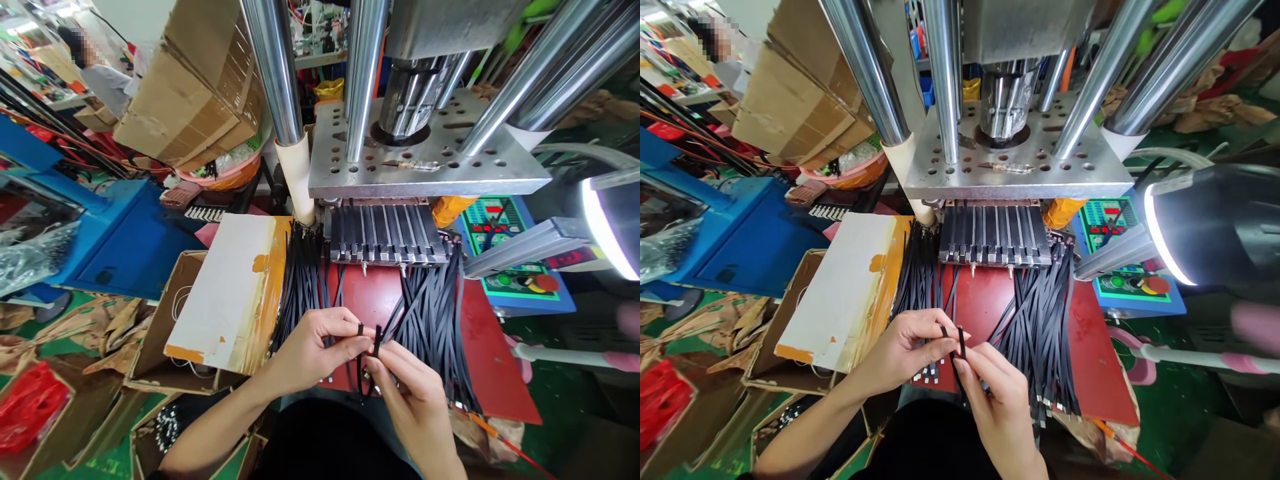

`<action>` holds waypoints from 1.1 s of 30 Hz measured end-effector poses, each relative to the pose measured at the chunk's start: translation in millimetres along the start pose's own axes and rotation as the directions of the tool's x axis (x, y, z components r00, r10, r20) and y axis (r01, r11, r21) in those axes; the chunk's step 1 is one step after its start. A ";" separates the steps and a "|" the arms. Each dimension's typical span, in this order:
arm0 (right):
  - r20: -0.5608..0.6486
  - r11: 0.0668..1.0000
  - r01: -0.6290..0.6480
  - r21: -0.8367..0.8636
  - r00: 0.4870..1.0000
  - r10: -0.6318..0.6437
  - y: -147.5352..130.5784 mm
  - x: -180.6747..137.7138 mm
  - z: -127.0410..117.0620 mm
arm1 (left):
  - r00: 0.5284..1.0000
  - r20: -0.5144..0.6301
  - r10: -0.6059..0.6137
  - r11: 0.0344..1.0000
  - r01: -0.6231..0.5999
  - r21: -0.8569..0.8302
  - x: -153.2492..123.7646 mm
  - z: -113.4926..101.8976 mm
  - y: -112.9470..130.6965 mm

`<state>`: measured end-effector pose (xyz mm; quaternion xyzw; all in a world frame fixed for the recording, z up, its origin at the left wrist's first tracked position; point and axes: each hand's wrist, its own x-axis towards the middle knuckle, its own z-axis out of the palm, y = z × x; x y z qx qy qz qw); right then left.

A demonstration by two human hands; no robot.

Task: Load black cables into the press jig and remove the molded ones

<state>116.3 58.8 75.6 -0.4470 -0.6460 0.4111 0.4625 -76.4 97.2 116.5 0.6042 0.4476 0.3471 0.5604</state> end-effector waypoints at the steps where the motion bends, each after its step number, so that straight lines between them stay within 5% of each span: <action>1: 0.029 1.000 0.005 -0.008 1.000 -0.004 0.1 1.4 0.5 | 1.000 0.015 0.013 1.000 -0.013 0.014 0.4 -1.9 1.2; 7: 0.052 0.998 -0.051 -0.028 0.997 0.052 1.0 3.4 11.1 | 0.992 0.098 0.074 0.992 -0.083 0.092 5.8 -12.1 14.0; 11: 0.166 0.981 -0.189 0.041 0.970 0.180 10.8 -12.7 24.2 | 0.985 -0.033 0.171 0.956 -0.158 0.247 32.5 -24.2 18.2; 16: 0.501 0.787 -0.601 0.140 0.728 0.467 18.6 -22.8 23.4 | 0.904 -0.186 0.385 0.862 -0.280 0.423 87.3 -41.8 -7.5; 18: 0.531 0.772 -0.625 0.118 0.696 0.483 14.8 -8.8 11.3 | 0.878 -0.200 0.435 0.818 -0.293 0.495 107.3 -47.3 -21.0; 23: 0.408 0.942 -0.322 -0.100 0.850 0.334 4.2 74.7 -43.0 | 0.901 -0.181 0.394 0.743 -0.195 0.641 159.0 -57.2 -36.2; 26: 0.295 0.959 -0.182 -0.215 0.924 0.242 7.2 140.4 -61.9 | 0.920 -0.211 0.329 0.750 -0.119 0.650 184.2 -58.8 -35.8; 30: 0.275 0.965 -0.114 -0.234 0.945 0.179 21.7 209.2 -55.4 | 0.824 -0.334 0.457 0.733 -0.137 0.666 173.1 -57.1 -40.7; 33: 0.317 0.960 -0.059 -0.273 0.937 0.148 35.1 232.9 -47.3 | 0.767 -0.022 0.642 0.524 -0.417 0.742 141.1 -59.0 -49.2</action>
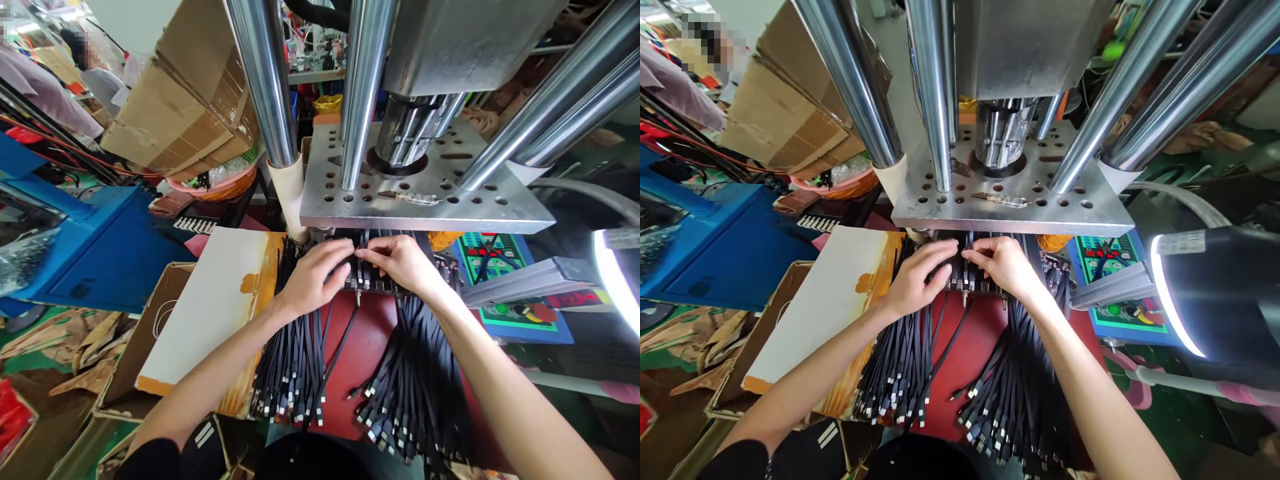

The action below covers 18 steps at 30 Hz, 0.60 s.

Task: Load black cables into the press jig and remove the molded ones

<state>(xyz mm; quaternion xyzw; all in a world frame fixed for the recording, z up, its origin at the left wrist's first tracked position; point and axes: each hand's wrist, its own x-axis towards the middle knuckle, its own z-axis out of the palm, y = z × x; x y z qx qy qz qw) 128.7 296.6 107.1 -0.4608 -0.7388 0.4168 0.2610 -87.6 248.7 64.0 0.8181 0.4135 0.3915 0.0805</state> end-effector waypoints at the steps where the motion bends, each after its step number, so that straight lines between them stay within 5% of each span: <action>1: 0.007 0.999 0.028 -0.015 1.000 -0.028 3.4 4.0 1.0 | 0.988 0.079 0.133 0.991 -0.135 0.012 -8.1 -3.9 1.5; 3: -0.011 0.995 0.097 -0.033 0.995 -0.097 9.7 6.9 2.8 | 0.927 0.210 0.310 0.944 -0.326 0.047 -17.1 -8.9 2.3; 6: -0.114 0.985 0.160 -0.056 0.980 -0.166 16.7 4.8 4.9 | 0.892 0.265 0.367 0.901 -0.412 0.140 -16.8 -9.0 1.3; 18: -0.125 0.981 0.032 0.190 0.992 -0.008 29.7 -4.4 5.1 | 0.974 -0.006 0.227 0.962 -0.224 0.155 -13.2 18.5 5.7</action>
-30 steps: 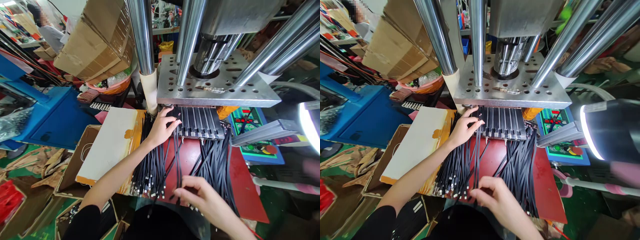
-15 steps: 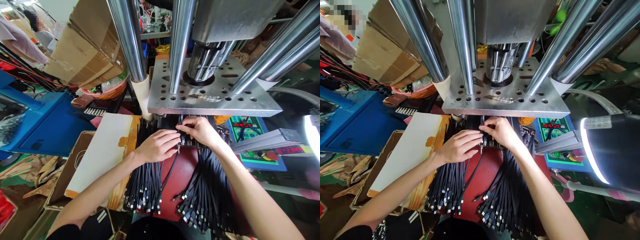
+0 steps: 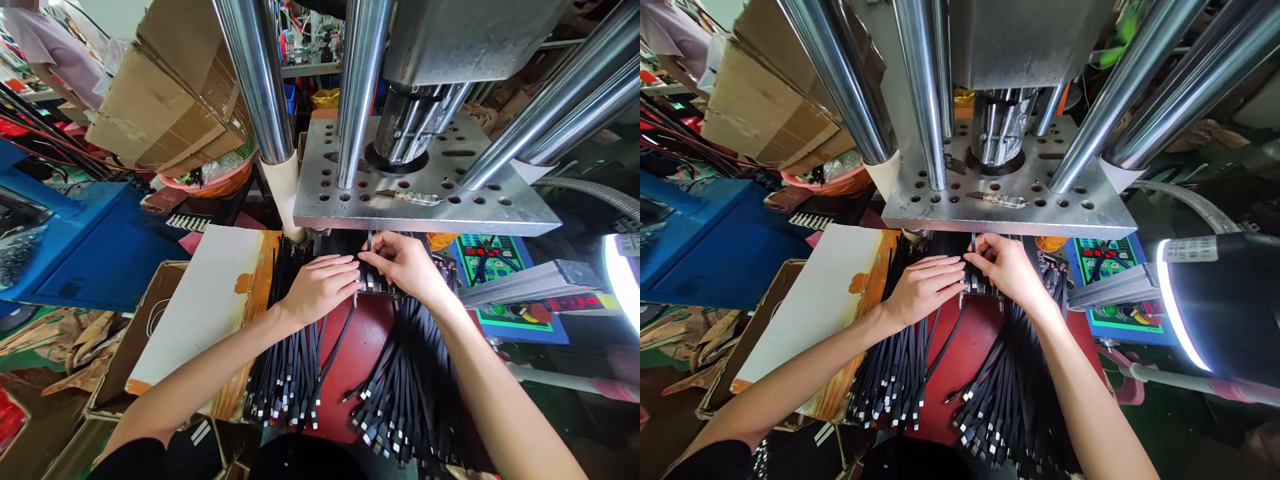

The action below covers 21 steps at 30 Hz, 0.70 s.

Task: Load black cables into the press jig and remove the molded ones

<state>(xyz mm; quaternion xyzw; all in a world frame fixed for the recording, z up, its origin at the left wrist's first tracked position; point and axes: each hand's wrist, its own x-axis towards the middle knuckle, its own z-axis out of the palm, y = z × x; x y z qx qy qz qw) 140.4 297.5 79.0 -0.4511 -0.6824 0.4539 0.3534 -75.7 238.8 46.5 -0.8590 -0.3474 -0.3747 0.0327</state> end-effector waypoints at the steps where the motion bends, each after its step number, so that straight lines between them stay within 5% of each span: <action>1: 0.000 1.000 0.001 0.000 1.000 -0.001 0.1 0.0 0.0 | 1.000 -0.004 -0.008 1.000 0.008 -0.005 0.5 1.9 -0.2; 6: -0.001 1.000 0.020 0.000 1.000 -0.020 0.2 0.6 0.5 | 0.999 -0.005 0.052 0.998 -0.052 -0.022 1.0 1.7 -8.4; 12: 0.018 1.000 0.019 0.006 1.000 -0.019 -1.7 0.4 0.3 | 0.940 0.271 0.206 0.965 -0.241 0.103 10.7 -17.7 -17.2; 21: 0.010 0.999 0.027 -0.017 1.000 -0.027 -3.9 -0.1 0.3 | 0.947 0.296 0.123 0.973 -0.174 0.154 23.7 -20.3 -5.9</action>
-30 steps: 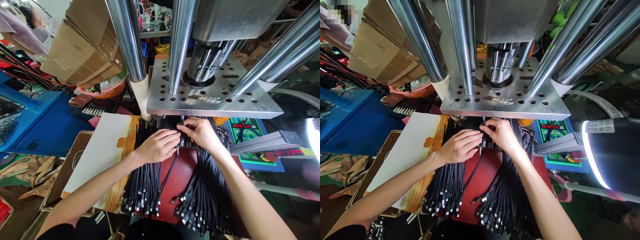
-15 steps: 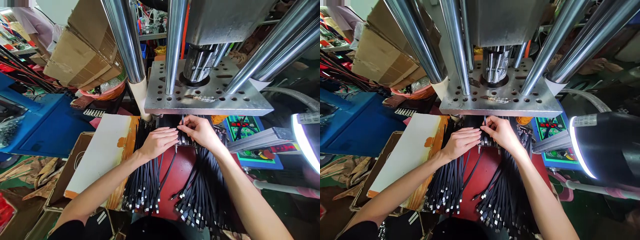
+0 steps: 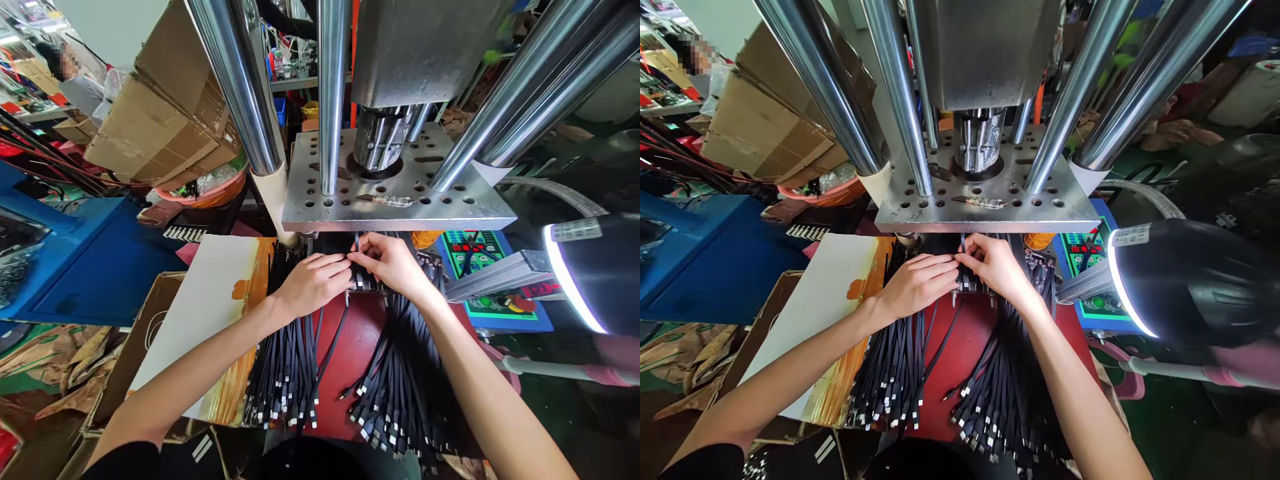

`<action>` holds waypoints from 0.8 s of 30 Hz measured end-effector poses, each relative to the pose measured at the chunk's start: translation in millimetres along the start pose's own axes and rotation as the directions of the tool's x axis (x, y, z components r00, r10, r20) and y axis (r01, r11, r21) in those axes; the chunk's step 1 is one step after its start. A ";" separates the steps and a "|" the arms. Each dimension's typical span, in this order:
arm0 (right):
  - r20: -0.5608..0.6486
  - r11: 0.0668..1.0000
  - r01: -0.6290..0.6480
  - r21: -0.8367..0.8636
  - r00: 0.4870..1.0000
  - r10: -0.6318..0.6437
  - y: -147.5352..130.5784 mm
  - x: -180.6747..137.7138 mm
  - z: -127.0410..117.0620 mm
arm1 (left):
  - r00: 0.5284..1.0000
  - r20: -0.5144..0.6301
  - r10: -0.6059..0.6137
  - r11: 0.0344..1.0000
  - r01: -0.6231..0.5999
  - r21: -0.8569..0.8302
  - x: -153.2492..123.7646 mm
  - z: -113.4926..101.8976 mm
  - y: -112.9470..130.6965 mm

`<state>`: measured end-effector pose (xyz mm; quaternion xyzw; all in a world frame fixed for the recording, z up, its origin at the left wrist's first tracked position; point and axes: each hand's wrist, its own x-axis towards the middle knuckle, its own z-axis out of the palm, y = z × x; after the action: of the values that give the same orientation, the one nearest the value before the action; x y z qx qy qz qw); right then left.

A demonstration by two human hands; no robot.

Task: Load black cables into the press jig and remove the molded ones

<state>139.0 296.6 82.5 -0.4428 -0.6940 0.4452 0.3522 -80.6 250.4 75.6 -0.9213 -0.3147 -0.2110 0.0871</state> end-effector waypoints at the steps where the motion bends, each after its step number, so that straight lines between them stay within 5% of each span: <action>1: -0.002 1.000 0.002 0.001 1.000 -0.002 -0.2 -0.1 0.1 | 0.999 0.024 0.021 1.000 -0.021 0.013 0.0 -1.4 0.5; 5: -0.006 1.000 0.007 0.008 1.000 -0.007 -0.9 -0.4 0.5 | 0.993 0.110 0.051 0.995 -0.059 0.074 -7.0 -4.2 5.1; 10: -0.005 1.000 0.003 -0.029 1.000 -0.003 -1.1 3.8 2.2 | 0.990 0.136 -0.044 0.996 0.033 0.079 -16.9 3.1 23.7; 15: -0.215 0.955 0.020 -0.297 0.973 -0.087 -0.7 -14.3 9.0 | 0.968 0.165 -0.188 0.965 0.151 0.212 -12.7 7.1 52.8; 18: -0.126 0.776 0.101 -0.623 0.966 -0.226 -0.4 -38.8 11.9 | 0.950 0.210 -0.233 0.959 0.188 0.214 -8.9 4.2 61.2; 21: 0.010 0.533 0.104 -0.839 0.984 -0.177 -1.6 -45.7 13.4 | 0.938 0.245 -0.245 0.968 0.225 0.108 -1.1 -0.8 50.1; 24: -0.011 0.440 0.046 -0.897 0.992 -0.127 -3.0 -24.6 15.1 | 0.927 0.247 -0.283 0.958 0.283 0.036 14.1 -2.3 23.9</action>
<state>133.7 268.5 77.7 -0.5424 -0.8320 -0.0232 0.1147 -56.6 238.5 83.3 -0.8855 -0.4526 -0.1040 0.0154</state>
